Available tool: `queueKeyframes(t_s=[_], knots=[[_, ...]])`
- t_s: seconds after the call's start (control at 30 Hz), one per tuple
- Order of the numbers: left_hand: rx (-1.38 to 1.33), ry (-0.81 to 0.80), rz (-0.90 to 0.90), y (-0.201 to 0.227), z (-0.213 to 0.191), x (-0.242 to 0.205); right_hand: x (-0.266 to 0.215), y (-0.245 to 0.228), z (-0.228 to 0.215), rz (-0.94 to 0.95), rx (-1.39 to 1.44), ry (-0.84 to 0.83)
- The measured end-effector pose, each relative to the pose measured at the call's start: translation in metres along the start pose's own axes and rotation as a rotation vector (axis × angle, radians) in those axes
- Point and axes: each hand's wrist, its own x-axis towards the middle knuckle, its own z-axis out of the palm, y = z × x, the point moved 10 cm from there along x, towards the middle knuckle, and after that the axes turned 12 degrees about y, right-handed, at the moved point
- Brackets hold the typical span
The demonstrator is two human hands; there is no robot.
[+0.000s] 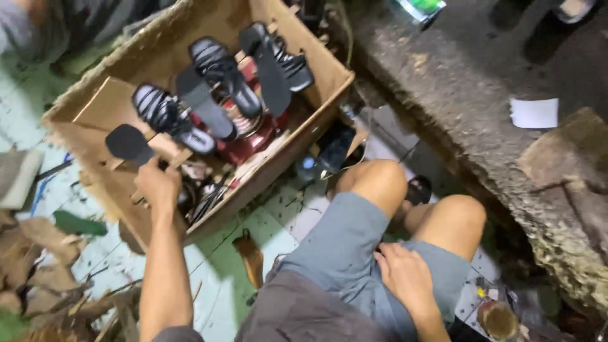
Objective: Assembling sandals by manually fitting straps into soles and securing them with a small hammer.
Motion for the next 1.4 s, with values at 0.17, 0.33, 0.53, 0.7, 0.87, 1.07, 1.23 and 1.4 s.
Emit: queueKeyframes(t_s=[0.17, 0.33, 0.53, 0.7, 0.87, 1.07, 1.23, 1.4], knots=[[-0.161, 0.088, 0.127, 0.01, 0.012, 0.0, -0.002, -0.005, -0.01, 0.07, -0.007, -0.085], [0.049, -0.132, 0.087, 0.044, 0.02, 0.005, -0.005, 0.0, -0.001, 0.175, 0.056, -0.136], [-0.659, 0.536, 0.556, 0.265, -0.203, -0.085, -0.002, 0.008, 0.002, 0.17, 0.05, -0.039], [-1.248, -0.087, 0.89, 0.431, -0.214, -0.216, -0.01, 0.007, 0.0, 0.196, 0.074, -0.024], [-0.685, -0.144, 1.232, 0.511, -0.109, -0.33, -0.027, 0.016, 0.005, 0.255, 0.041, -0.001], [-0.5, -0.042, 1.357, 0.521, -0.106, -0.362, -0.038, 0.029, -0.019, 0.326, 0.028, 0.037], [-0.53, -0.087, 1.416, 0.516, -0.12, -0.376, -0.047, 0.026, -0.013, 0.296, -0.005, 0.001], [-0.555, -0.079, 1.454, 0.509, -0.134, -0.377, -0.047, 0.01, -0.004, 0.17, -0.056, -0.025]])
